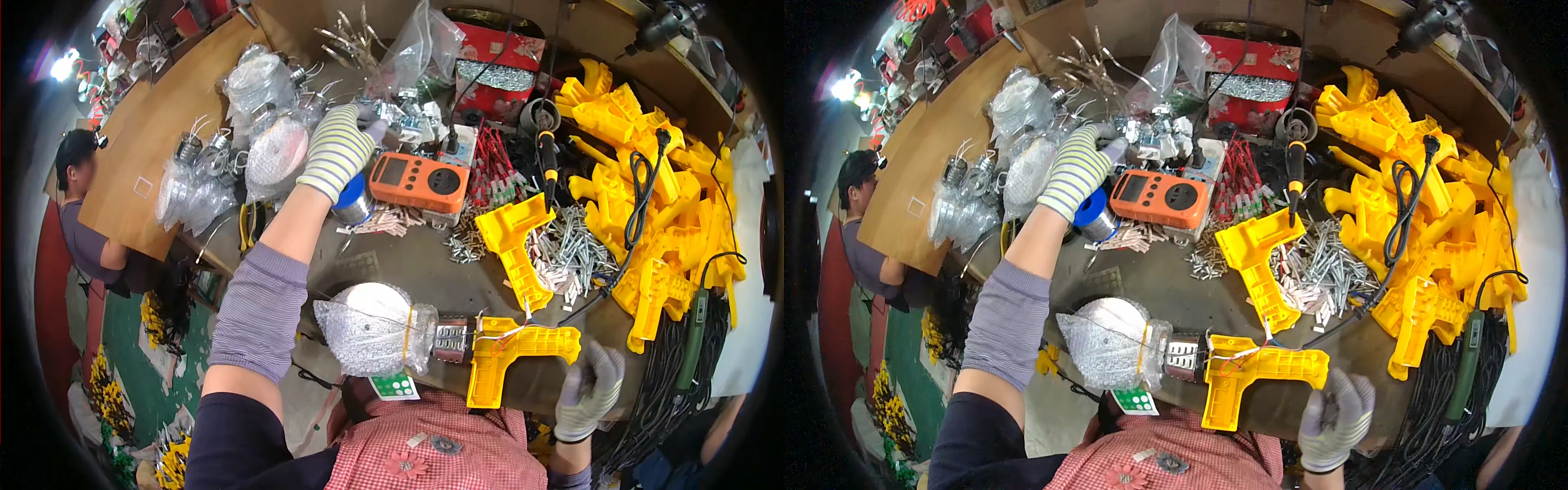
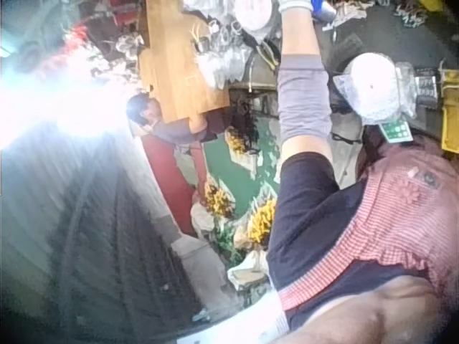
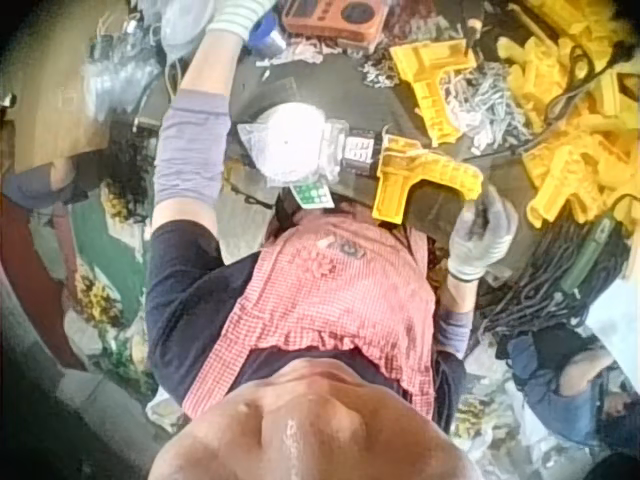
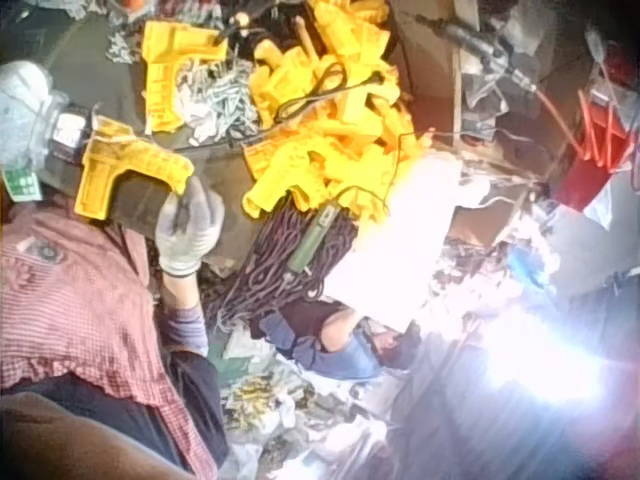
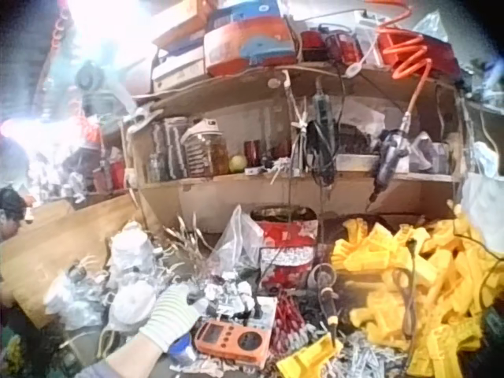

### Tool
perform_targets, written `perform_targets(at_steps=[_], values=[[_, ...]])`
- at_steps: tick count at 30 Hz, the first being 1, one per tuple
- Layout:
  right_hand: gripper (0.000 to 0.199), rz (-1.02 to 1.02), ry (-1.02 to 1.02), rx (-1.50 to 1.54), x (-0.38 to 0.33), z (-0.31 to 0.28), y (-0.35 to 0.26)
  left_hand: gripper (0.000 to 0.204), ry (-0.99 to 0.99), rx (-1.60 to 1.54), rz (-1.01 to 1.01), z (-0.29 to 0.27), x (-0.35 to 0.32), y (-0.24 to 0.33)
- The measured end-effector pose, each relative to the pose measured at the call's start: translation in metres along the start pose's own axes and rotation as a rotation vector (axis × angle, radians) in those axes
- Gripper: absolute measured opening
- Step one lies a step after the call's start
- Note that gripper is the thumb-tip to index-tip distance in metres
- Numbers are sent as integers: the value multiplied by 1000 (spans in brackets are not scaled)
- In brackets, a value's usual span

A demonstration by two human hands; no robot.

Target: Assembling and soldering internal components into a yellow plastic tool housing.

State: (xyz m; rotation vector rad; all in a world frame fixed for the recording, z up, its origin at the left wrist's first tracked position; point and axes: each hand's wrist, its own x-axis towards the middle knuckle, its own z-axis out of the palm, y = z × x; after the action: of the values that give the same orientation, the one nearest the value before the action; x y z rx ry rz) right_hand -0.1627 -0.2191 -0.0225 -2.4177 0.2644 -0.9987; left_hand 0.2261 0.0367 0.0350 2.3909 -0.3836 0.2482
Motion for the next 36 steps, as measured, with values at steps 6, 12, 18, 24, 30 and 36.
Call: perform_targets(at_steps=[6, 12, 18, 24, 30, 36], values=[[29, 24, 9, 41, -14, 6, 4, 33, 359, 102, 213, 3, 10, -30], [26, 134, 27, 178, -6, 11, 0, 37, 210, 34, -91, -33, 5, -33], [24, 79, 51, 99, -6, 13, 1, 33, 24, 200, 304, -12, -39, 71], [23, 15, 97, 49, -18, -13, 2, 39, -208, -56, 13, 31, 32, 95], [53, 70, -39, -438, -17, -61, 7, 25, 266, -270, 421, -8, 56, 59], [46, 135, -264, -487, -18, -79, 24, 24, 153, -622, 458, -28, -26, 148]])
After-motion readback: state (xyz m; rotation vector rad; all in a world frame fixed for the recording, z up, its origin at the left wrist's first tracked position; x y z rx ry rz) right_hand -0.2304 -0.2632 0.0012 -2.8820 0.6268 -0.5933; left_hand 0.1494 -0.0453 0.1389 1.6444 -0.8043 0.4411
